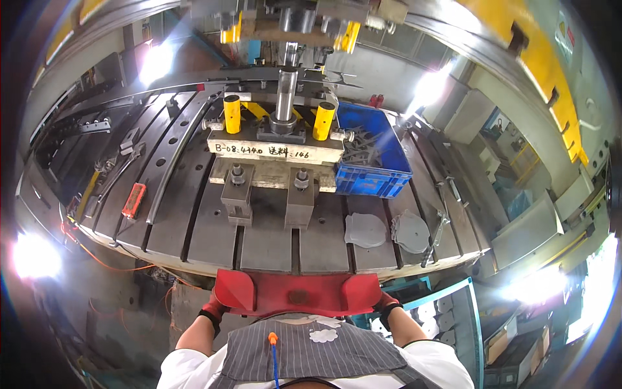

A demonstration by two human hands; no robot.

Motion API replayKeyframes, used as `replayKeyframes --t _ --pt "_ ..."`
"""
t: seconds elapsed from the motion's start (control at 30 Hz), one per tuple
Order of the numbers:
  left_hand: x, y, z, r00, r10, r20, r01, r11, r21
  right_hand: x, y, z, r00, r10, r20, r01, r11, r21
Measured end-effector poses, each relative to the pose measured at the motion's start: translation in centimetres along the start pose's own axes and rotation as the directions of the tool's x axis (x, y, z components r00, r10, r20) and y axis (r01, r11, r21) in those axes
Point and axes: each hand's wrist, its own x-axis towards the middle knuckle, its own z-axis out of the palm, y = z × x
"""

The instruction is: Operating an industrial press machine to process metal parts.

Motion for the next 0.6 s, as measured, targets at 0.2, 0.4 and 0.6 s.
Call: replayKeyframes --t 0.2,0.4,0.6 --pt "-1.0 -0.7 0.1 0.999 -0.017 -0.030 0.019 0.998 0.055 -1.6 -6.2 0.3 0.990 -0.090 0.108 0.134 0.832 -0.539" --pt "-0.8 -0.3 0.4 0.999 0.002 -0.047 0.002 0.996 0.090 -3.0 -7.1 0.1 0.990 -0.092 0.103 0.120 0.942 -0.314" --pt "-1.7 -0.4 0.0 0.997 0.006 -0.079 0.006 0.988 0.152 -1.2 -6.1 0.9 0.974 -0.107 0.198 0.216 0.690 -0.691"
